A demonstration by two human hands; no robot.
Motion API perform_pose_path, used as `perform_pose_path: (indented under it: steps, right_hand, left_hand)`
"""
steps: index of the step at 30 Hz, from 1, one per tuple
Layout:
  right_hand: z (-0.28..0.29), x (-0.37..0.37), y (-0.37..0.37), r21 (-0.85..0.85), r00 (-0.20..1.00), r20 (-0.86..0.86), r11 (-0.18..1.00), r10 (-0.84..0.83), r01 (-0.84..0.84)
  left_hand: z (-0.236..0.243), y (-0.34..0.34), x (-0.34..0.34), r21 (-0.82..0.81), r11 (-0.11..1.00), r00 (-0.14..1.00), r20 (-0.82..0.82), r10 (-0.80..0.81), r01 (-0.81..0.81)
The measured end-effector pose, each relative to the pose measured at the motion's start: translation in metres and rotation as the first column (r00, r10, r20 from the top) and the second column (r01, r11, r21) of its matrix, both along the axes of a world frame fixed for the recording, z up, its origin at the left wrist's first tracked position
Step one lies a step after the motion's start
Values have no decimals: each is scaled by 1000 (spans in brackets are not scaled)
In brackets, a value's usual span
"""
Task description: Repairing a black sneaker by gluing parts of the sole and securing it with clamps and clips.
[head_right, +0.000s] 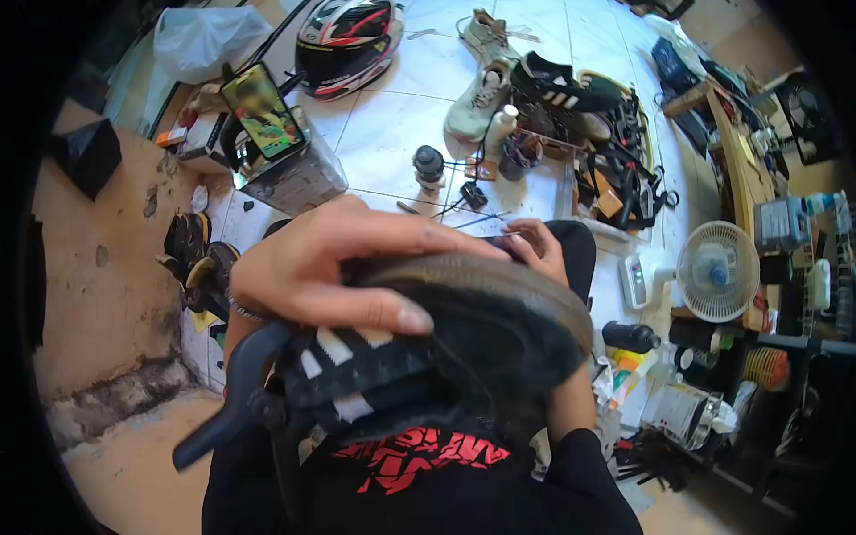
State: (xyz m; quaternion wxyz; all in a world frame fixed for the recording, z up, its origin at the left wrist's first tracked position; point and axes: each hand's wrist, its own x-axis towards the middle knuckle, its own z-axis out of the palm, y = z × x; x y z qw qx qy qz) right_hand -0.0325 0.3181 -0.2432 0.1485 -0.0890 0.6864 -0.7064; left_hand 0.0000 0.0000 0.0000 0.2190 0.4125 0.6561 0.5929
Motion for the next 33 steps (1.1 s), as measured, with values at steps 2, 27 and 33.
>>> perform_pose_path:
  steps: [2, 27, 33]
  right_hand:
    - [-17, 1, 2, 53, 998, -45, 998, -42, 45]
    - [2, 7, -4, 12, 990, 6, 990, 141, -141]
    - [1, 7, -5, 31, 989, -1, 989, 146, -146]
  left_hand:
    - [22, 10, 3, -29, 998, 993, -97, -61, 58]
    - [60, 111, 13, -238, 951, 850, -441, -287, 198]
    - [64, 103, 17, -270, 945, 865, -411, -287, 185]
